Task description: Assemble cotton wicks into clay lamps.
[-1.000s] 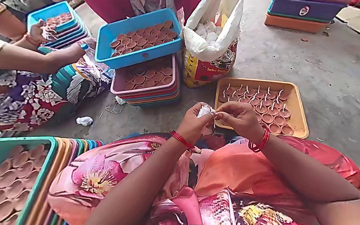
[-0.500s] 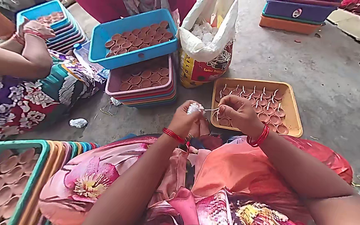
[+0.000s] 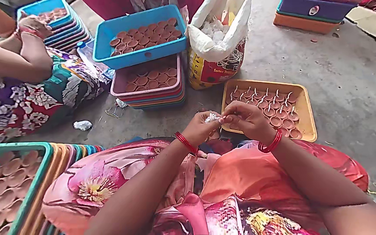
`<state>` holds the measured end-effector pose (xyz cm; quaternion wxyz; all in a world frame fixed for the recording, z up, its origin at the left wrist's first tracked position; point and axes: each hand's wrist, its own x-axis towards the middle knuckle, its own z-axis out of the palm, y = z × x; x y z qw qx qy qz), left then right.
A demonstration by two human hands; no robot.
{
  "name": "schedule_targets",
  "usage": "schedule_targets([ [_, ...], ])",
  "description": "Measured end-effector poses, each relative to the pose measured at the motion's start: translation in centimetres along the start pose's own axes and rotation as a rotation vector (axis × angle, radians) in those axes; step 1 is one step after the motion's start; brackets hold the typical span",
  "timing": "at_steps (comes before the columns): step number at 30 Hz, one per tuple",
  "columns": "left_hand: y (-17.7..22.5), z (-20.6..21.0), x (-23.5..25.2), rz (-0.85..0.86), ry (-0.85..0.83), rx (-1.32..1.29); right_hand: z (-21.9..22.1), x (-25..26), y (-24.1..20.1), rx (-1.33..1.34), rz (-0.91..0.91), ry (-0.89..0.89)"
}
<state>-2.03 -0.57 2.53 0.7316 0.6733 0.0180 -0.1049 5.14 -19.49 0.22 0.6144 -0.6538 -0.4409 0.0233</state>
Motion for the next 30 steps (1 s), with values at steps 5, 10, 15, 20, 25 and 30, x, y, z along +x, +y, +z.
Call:
schedule_targets([
  [5,0.2,-0.1,-0.2,0.071,0.015,0.176,-1.0,0.2,0.1,-0.262,-0.224,-0.057],
  [10,-0.1,0.0,-0.1,0.133,-0.030,0.432,-0.3,-0.1,0.6,-0.576,-0.358,-0.016],
  [15,-0.8,-0.5,0.4,0.000,-0.111,0.553,-3.4,0.8,2.8,-0.639,-0.161,-0.046],
  [20,-1.9,-1.4,0.7,-0.103,-0.044,0.395,-11.0,1.7,9.7,-0.716,0.369,-0.235],
  [25,-2.8,-1.7,1.1,-0.141,-0.014,0.311,-11.2,0.1,18.2,-0.890,0.645,-0.585],
  [30,-3.2,-2.0,1.2,-0.183,-0.025,0.335,-9.0,-1.3,21.2,-0.974,0.579,-0.689],
])
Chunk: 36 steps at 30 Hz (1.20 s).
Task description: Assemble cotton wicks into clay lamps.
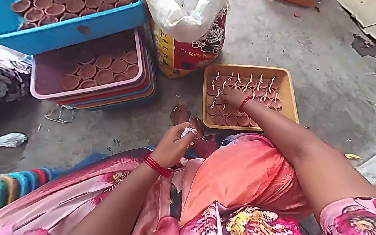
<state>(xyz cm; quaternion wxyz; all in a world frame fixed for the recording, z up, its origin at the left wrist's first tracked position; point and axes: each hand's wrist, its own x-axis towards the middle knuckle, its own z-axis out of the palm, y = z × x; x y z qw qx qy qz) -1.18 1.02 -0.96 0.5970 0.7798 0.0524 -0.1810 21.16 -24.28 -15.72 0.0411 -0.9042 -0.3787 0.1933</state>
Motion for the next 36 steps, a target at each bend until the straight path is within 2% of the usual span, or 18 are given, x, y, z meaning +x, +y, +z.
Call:
schedule_targets([
  [3,-0.1,0.1,0.2,-0.004,-0.007,-0.027,0.7,0.7,0.4,-0.050,-0.030,0.056],
  [8,0.1,0.3,0.0,-0.029,0.017,-0.055,0.8,0.7,0.3,-0.043,-0.008,0.049],
  [13,1.4,0.6,-0.4,-0.109,0.107,-0.197,1.2,0.6,0.6,-0.042,0.050,0.066],
  [17,1.5,0.6,-0.4,-0.105,0.138,-0.358,1.1,0.3,0.5,0.003,0.071,0.094],
  [21,1.5,0.5,-0.4,-0.070,0.137,-0.479,0.1,-0.3,0.5,0.066,0.220,0.052],
  [24,1.7,0.6,-0.5,-0.053,0.140,-0.566,-1.9,-1.5,-0.5,0.156,0.291,0.120],
  [27,1.9,0.8,-0.9,0.001,0.122,-0.642,-5.6,-3.8,-3.4,0.368,0.138,0.328],
  [30,2.2,1.3,-1.3,0.044,0.106,-0.673,-8.5,-7.6,-8.8,0.676,-0.073,0.524],
  [33,2.2,1.7,-1.7,0.083,0.078,-0.615,-9.6,-11.3,-14.5,0.915,-0.279,0.589],
  [36,2.1,2.2,-1.8,0.169,0.053,-0.512,-9.3,-13.1,-17.8,1.026,-0.347,0.572],
])
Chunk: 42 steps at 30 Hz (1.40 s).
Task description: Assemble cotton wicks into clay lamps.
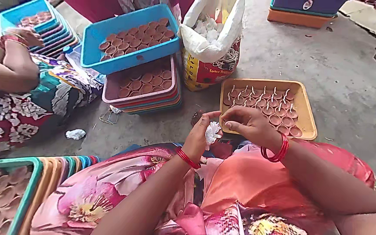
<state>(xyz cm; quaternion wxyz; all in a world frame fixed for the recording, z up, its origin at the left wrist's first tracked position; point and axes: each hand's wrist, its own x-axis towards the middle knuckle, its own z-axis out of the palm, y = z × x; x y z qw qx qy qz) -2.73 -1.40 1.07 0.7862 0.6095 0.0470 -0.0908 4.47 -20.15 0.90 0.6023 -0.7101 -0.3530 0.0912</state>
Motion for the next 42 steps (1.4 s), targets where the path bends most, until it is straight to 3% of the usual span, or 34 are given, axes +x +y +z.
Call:
schedule_targets([
  [5,0.0,0.7,-0.4,0.079,0.000,0.082,1.1,-0.4,-0.2,0.097,0.045,-0.002],
  [15,-0.2,0.9,0.0,0.042,-0.030,0.190,1.1,-0.5,0.5,0.050,0.027,-0.027],
  [21,0.0,0.9,0.2,0.010,-0.043,0.082,0.9,-0.6,0.8,0.043,0.044,-0.019],
  [29,0.2,1.3,0.1,-0.027,0.128,0.140,1.0,-0.7,0.7,0.039,0.067,0.012],
  [36,0.4,1.5,0.4,-0.133,0.156,-0.086,1.2,-0.8,0.9,0.147,0.094,-0.016],
  [42,0.3,1.2,0.4,-0.123,0.140,-0.101,1.1,-0.8,1.1,0.222,0.109,0.002],
])
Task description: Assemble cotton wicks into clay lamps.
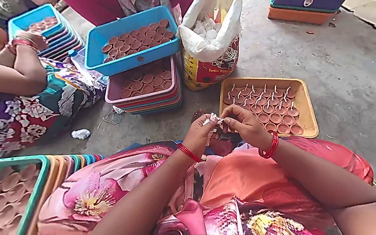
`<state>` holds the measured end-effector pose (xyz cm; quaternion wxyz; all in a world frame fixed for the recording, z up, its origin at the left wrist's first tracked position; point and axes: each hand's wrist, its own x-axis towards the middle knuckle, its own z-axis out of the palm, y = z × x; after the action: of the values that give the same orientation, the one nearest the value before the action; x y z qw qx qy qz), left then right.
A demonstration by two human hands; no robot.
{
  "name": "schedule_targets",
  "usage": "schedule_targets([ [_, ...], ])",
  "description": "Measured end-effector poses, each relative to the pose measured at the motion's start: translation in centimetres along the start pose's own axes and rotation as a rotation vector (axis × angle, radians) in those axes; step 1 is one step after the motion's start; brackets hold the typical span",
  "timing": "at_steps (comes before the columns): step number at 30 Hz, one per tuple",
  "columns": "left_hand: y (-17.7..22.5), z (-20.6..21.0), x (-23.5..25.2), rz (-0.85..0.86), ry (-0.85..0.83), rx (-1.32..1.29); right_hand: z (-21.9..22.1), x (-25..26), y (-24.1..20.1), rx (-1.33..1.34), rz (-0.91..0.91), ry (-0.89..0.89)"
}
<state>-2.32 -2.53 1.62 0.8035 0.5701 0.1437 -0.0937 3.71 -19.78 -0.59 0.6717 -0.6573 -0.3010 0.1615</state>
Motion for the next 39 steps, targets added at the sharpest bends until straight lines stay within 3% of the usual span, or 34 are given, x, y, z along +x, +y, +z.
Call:
schedule_targets([
  [3,0.1,0.0,0.0,-0.019,0.008,-0.022,0.1,0.0,0.1,0.013,-0.058,0.032],
  [7,0.2,0.0,0.1,-0.055,0.027,-0.060,0.0,0.1,0.8,-0.166,-0.220,0.104],
  [15,-0.2,0.1,0.1,0.021,0.036,0.030,0.4,0.1,0.1,-0.213,-0.065,0.158],
  [23,-0.2,-0.4,0.2,0.050,0.005,0.065,-0.2,0.3,0.3,-0.271,-0.040,0.135],
  [27,0.3,-1.2,1.2,0.046,0.199,0.156,-1.3,0.5,-0.3,-0.295,-0.054,0.178],
  [30,0.8,-2.6,2.2,0.033,0.306,0.204,-2.1,0.5,-1.1,-0.303,-0.039,0.086],
  [36,1.7,-1.2,0.3,0.191,-0.015,0.483,-1.2,0.3,-0.9,-0.368,-0.111,-0.004],
  [39,1.1,-0.6,-0.2,0.248,-0.048,0.524,-0.7,0.3,-0.6,-0.378,-0.173,0.021],
])
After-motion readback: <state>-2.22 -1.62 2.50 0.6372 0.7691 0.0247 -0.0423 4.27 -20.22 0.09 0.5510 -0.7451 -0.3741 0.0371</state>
